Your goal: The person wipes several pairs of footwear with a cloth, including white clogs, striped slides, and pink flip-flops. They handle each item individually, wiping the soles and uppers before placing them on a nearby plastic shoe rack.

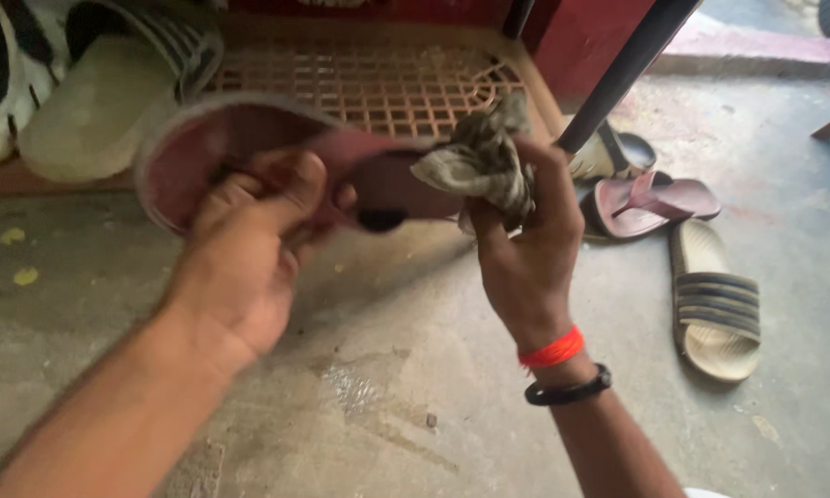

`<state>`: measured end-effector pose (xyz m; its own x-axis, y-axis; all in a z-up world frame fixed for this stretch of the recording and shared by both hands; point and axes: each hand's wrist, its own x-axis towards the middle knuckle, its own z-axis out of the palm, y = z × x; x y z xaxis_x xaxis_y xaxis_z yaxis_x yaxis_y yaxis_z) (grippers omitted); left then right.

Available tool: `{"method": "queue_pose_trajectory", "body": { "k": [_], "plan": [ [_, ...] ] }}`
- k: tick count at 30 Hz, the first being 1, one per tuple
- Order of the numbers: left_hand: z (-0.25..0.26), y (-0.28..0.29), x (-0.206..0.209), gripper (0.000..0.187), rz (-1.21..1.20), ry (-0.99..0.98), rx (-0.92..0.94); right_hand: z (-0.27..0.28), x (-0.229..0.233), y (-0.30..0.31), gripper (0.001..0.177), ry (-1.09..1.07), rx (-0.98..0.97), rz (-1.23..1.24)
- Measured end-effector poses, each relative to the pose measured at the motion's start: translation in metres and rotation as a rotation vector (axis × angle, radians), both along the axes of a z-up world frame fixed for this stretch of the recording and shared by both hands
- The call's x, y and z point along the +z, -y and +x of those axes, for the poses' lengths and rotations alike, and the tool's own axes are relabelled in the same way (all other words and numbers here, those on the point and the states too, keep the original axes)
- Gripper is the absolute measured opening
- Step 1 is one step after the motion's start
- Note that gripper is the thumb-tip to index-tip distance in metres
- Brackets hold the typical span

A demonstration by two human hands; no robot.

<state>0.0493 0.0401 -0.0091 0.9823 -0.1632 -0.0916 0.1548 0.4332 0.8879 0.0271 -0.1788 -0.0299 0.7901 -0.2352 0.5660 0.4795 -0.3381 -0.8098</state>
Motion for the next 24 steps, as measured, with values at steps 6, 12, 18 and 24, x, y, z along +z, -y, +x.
{"method": "queue_pose_trajectory", "body": {
  "k": [6, 12, 18, 24],
  "plan": [
    [0.000, -0.005, -0.014, 0.015, -0.244, 0.014, -0.066, -0.013, -0.011, -0.029, 0.065, 0.216, 0.112, -0.487],
    [-0.013, 0.009, -0.022, 0.013, -0.164, 0.017, -0.022, -0.006, -0.027, -0.021, 0.059, 0.097, -0.054, -0.497],
    [-0.018, 0.018, -0.015, 0.010, -0.169, 0.076, -0.077, -0.003, -0.019, 0.002, 0.050, 0.258, -0.209, -0.530],
    [-0.010, -0.004, -0.001, 0.015, -0.176, 0.238, -0.145, -0.012, -0.022, -0.021, 0.048, 0.200, -0.094, -0.438]
  ]
}}
